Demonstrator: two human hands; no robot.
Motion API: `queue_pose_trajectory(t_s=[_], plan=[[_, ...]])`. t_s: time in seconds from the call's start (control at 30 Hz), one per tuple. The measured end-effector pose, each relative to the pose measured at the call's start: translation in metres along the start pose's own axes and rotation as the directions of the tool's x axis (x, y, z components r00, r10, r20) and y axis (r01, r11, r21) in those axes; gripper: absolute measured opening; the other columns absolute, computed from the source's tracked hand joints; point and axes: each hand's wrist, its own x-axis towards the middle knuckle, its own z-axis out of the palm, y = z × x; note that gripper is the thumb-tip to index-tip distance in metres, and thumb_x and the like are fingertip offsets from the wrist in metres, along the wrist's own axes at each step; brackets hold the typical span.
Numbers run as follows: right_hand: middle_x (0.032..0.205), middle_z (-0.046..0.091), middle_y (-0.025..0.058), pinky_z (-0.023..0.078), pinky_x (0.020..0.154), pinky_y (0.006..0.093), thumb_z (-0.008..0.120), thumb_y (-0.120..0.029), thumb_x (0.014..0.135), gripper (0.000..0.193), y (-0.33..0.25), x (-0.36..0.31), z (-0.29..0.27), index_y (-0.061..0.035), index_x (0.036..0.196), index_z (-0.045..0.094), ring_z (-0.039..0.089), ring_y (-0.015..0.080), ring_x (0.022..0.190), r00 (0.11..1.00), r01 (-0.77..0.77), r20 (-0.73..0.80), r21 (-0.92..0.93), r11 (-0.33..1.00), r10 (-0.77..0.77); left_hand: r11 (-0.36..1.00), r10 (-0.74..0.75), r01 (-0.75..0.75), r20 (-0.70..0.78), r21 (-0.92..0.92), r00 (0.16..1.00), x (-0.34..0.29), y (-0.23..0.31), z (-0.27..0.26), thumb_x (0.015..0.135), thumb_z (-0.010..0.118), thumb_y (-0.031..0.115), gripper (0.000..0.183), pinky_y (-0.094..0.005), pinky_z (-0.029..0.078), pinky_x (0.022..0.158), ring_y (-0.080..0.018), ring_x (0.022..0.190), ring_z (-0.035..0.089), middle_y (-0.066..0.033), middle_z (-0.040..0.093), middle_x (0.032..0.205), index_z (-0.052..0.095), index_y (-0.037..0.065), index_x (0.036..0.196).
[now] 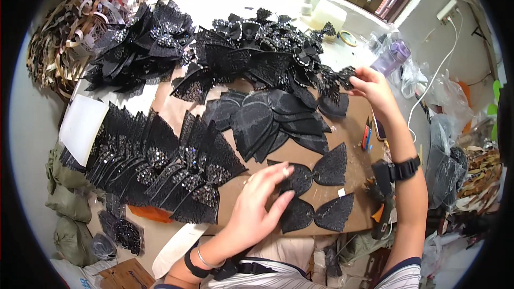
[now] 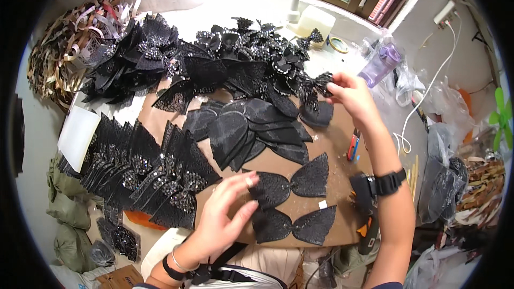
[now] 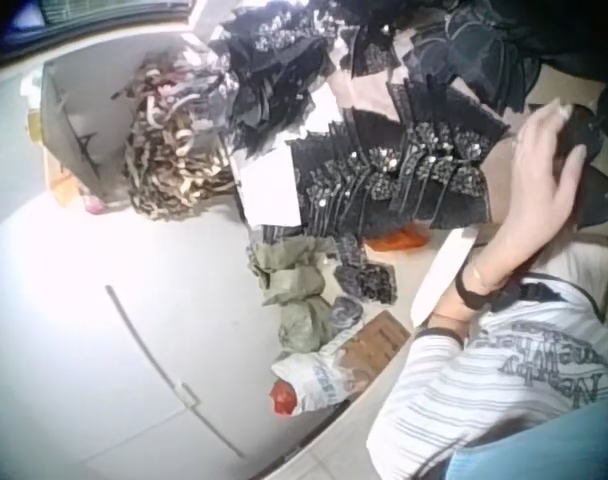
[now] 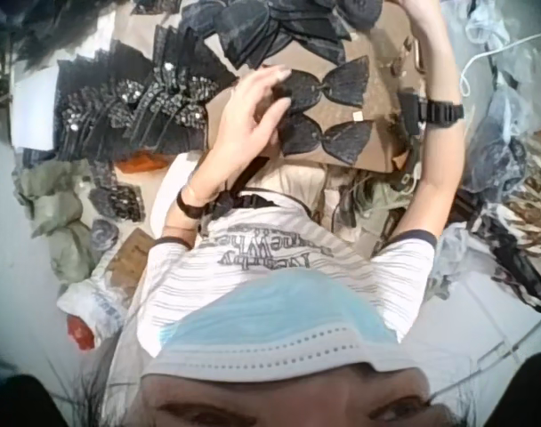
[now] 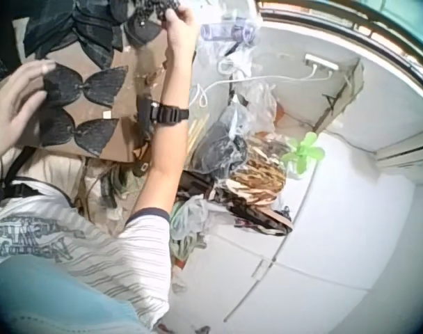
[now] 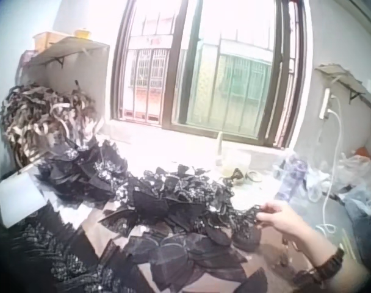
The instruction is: The person assembles decorative black lace pieces by applying hot glue to the back of leaf-shaped cutouts and attaching smaller embellished lace pieces to them. They repeat this process, picking up pieces, applying glue, and pressing them together to form a larger decorative arrangement on the table.
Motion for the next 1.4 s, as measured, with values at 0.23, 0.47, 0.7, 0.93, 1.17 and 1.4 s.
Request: queue_pose_trajectory(t_s=[0.23, 0.47, 0.7, 0.93, 1.17, 1.4], plan=[[0.104, 0.068, 0.0078, 0.056, 0.082, 0.0315, 0.062, -0.01, 0.096, 0.019, -0.019, -0.137, 0.002, -0.0016, 0.113, 0.06, 0.068, 0.0186, 0.092, 0.948, -0.19, 0.311, 0.395, 0.899, 0.064, 0.481, -0.371, 0.49, 0.338, -0.727, 0.865, 0.053, 0.008, 0.03, 0.102, 0.058, 0.038, 0.071, -0.0391, 0.036, 0.114, -0.0246, 0.139, 0.043, -0.0165, 0.041, 0.152, 0.026, 0.004, 0.155], [0.107, 0.069, 0.0096, 0.055, 0.08, 0.0301, 0.067, -0.012, 0.094, 0.026, -0.014, -0.171, -0.002, -0.001, 0.116, 0.059, 0.069, 0.0216, 0.094, 0.98, -0.103, 0.199, 0.53, 0.842, -0.006, 0.764, -0.054, 0.272, 0.361, -0.585, 0.931, 0.074, 0.021, 0.063, 0.089, 0.075, 0.025, 0.045, -0.0337, 0.047, 0.1, -0.02, 0.114, 0.062, -0.0097, 0.068, 0.118, 0.062, 0.0, 0.124], [0.114, 0.067, 0.0109, 0.051, 0.084, 0.0286, 0.061, -0.012, 0.099, 0.03, -0.011, -0.196, -0.052, -0.0028, 0.127, 0.056, 0.066, 0.0212, 0.098, 0.978, 0.204, -0.177, 0.706, 0.678, -0.11, 0.921, 0.275, -0.246, -0.054, 0.302, 0.96, 0.17, 0.031, 0.071, 0.09, 0.067, 0.05, 0.082, -0.0448, 0.029, 0.118, -0.0441, 0.142, 0.035, -0.0336, 0.041, 0.146, 0.042, -0.008, 0.143], [0.105, 0.069, 0.0149, 0.057, 0.077, 0.0328, 0.062, -0.01, 0.094, 0.03, 0.001, -0.232, 0.014, 0.0039, 0.121, 0.057, 0.07, 0.0246, 0.088, 0.975, -0.206, 0.201, 0.691, 0.693, 0.09, 0.707, -0.275, 0.477, 0.419, -0.521, 0.865, 0.059, 0.049, 0.037, 0.091, 0.076, 0.017, 0.031, -0.0218, 0.052, 0.08, -0.0048, 0.091, 0.062, -0.001, 0.068, 0.098, 0.065, -0.002, 0.113], [0.082, 0.065, -0.0007, 0.047, 0.06, 0.0168, 0.078, 0.001, 0.082, 0.022, 0.029, -0.227, 0.047, 0.0021, 0.1, 0.065, 0.059, 0.0021, 0.069, 0.973, -0.231, 0.04, 0.209, 0.95, 0.227, 0.854, -0.384, 0.424, 0.187, -0.3, 0.904, -0.003, 0.01, 0.048, 0.09, 0.072, 0.002, 0.021, -0.0212, 0.053, 0.068, -0.0062, 0.075, 0.063, -0.0023, 0.062, 0.098, 0.068, -0.004, 0.109], [0.084, 0.068, 0.004, 0.05, 0.061, 0.0206, 0.073, -0.001, 0.087, 0.016, 0.02, -0.19, 0.044, 0.0047, 0.099, 0.065, 0.063, 0.0071, 0.07, 0.972, -0.22, 0.156, 0.338, 0.915, 0.176, 0.955, -0.222, 0.212, -0.025, -0.206, 0.975, 0.034, 0.006, 0.035, 0.097, 0.061, 0.006, 0.028, -0.023, 0.047, 0.08, -0.008, 0.092, 0.055, -0.0051, 0.059, 0.106, 0.062, 0.0, 0.124]])
